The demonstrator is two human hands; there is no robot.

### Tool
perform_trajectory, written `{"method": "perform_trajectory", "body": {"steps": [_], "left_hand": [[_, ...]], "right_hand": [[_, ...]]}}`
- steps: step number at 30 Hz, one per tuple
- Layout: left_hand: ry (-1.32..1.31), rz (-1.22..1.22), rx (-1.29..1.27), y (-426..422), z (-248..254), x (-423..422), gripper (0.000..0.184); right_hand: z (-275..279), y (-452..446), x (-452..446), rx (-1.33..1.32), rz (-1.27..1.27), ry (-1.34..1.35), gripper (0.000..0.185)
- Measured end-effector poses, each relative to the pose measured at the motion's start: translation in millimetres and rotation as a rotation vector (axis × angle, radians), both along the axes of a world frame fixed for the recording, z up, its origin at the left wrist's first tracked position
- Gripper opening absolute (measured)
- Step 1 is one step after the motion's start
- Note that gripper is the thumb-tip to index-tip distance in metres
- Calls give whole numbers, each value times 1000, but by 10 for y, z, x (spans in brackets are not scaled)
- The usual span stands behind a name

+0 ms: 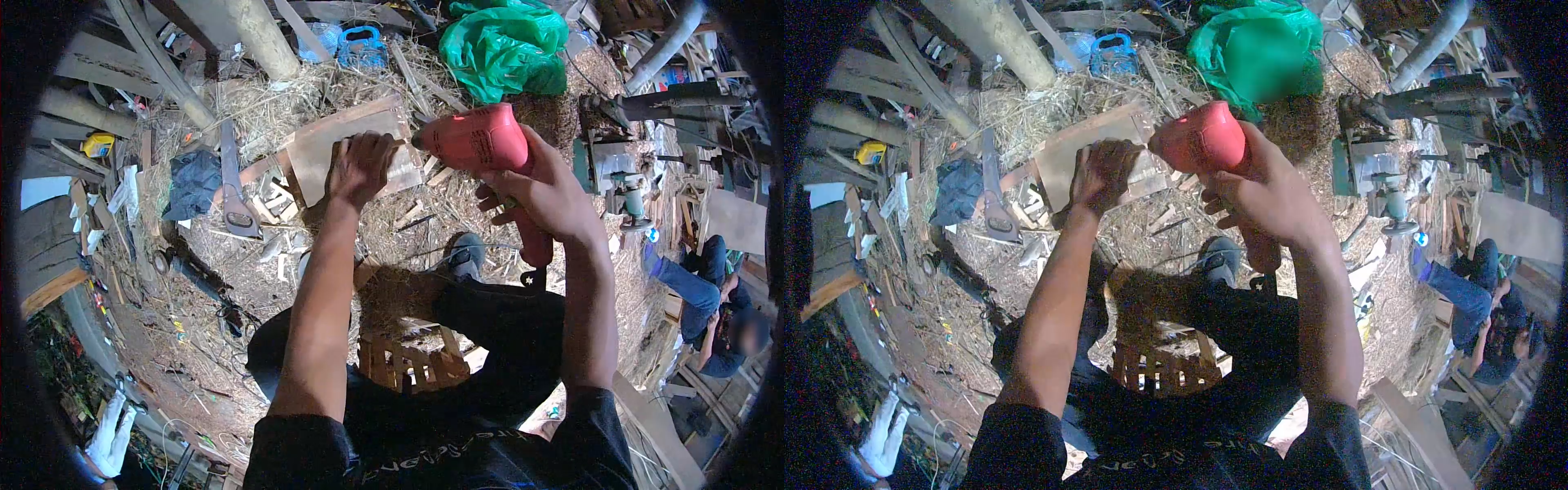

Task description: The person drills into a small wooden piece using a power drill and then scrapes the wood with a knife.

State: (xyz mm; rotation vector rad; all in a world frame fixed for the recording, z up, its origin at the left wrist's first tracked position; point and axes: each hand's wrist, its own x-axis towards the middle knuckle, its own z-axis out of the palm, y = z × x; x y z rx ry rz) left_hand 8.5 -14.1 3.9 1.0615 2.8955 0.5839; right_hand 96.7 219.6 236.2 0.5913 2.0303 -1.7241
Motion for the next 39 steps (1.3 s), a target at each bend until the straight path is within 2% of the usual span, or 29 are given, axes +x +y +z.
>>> {"method": "perform_trajectory", "body": {"steps": [4,7,13,28,31,34,39], "left_hand": [[171,-14,7,12,-13,-20,21],[199,-28,149,14,-33,-27,20],[216,-48,122,10,-30,-24,19],[69,-35,130,-1,-118,-41,21],[76,-22,147,5,-133,-42,21],[212,-42,140,0,-91,-29,19],[147,-42,117,1,-71,-37,20]], "right_hand": [[-125,27,12,-29,-19,70,64],[-28,-9,-26,-44,-70,24,61],[5,5,-59,-52,-62,-3,57],[2,-4,-79,-29,-44,-11,55],[-18,35,-87,-35,-39,-14,56],[-34,49,-85,-35,-32,-17,57],[0,27,-84,-30,-23,-6,60]]}}
